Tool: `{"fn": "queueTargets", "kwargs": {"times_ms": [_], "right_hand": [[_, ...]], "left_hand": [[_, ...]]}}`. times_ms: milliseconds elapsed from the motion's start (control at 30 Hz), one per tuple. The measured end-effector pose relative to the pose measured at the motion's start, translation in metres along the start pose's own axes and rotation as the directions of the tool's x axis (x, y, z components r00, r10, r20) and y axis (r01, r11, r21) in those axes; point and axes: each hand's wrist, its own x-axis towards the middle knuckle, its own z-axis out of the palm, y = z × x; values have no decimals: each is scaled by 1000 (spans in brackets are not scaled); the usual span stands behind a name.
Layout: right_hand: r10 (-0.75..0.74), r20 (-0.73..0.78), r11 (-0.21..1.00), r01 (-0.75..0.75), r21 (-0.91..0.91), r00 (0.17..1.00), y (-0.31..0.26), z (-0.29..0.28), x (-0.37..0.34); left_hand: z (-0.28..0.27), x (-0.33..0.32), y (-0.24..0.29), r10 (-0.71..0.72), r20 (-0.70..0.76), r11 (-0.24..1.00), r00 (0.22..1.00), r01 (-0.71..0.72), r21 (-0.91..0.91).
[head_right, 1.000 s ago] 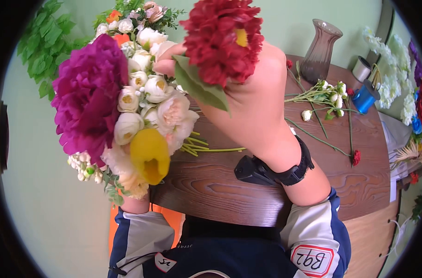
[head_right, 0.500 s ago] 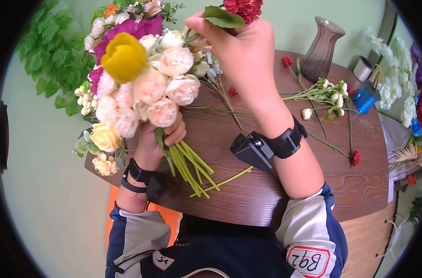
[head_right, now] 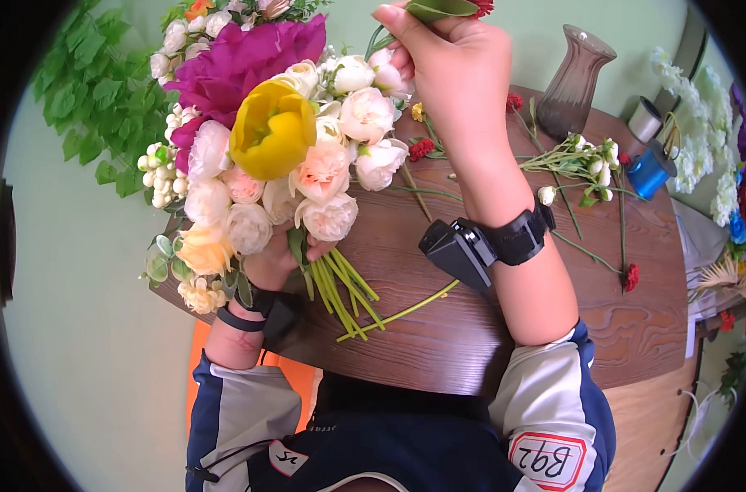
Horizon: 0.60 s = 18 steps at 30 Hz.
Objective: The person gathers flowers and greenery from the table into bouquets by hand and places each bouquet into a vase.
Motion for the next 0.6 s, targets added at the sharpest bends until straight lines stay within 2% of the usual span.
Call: {"fn": "queueTargets", "kwargs": {"times_ms": [33, 67, 133, 267, 333, 367, 467, 500, 567, 600], "right_hand": [[17, -17, 1000, -17, -6, 1000, 4, -1, 2], [17, -18, 1000, -17, -6, 1000, 8, -4, 5], [25, -61, 1000, -25, 15, 998, 16, -9, 11], [117, -62, 990, -112, 82, 991, 19, -10, 12], [-48, -105, 993, 36, -114, 993, 7, 0, 3], [-47, -103, 993, 35, -114, 994, 5, 4, -1], [-217, -155, 968, 192, -162, 964, 1, 12, -11], [-219, -151, 968, 195, -160, 964, 2, 12, -12], [-199, -47, 978, 195, -70, 979, 6, 12, -16], [-274, 3, 961, 274, -33, 962, 8, 14, -15]], "left_hand": [[-2, 1, -2, 9, 110, 998, 994, -3, -58], [-3, 1, -2, 8, 110, 998, 994, -1, -57], [-2, -2, 2, -129, 111, 971, 985, 149, -189], [-8, -7, 0, -115, 77, 972, 990, 128, -195], [-10, -8, 1, -105, 55, 974, 993, 113, -196], [-11, -8, 1, -99, 43, 975, 994, 105, -197], [-12, -12, 1, -73, 5, 977, 997, 73, -200], [-13, -13, 1, -63, -6, 978, 998, 61, -199], [-13, -14, 2, -46, -27, 979, 999, 39, -198], [-14, -14, 2, -38, -36, 980, 999, 30, -197]]}}
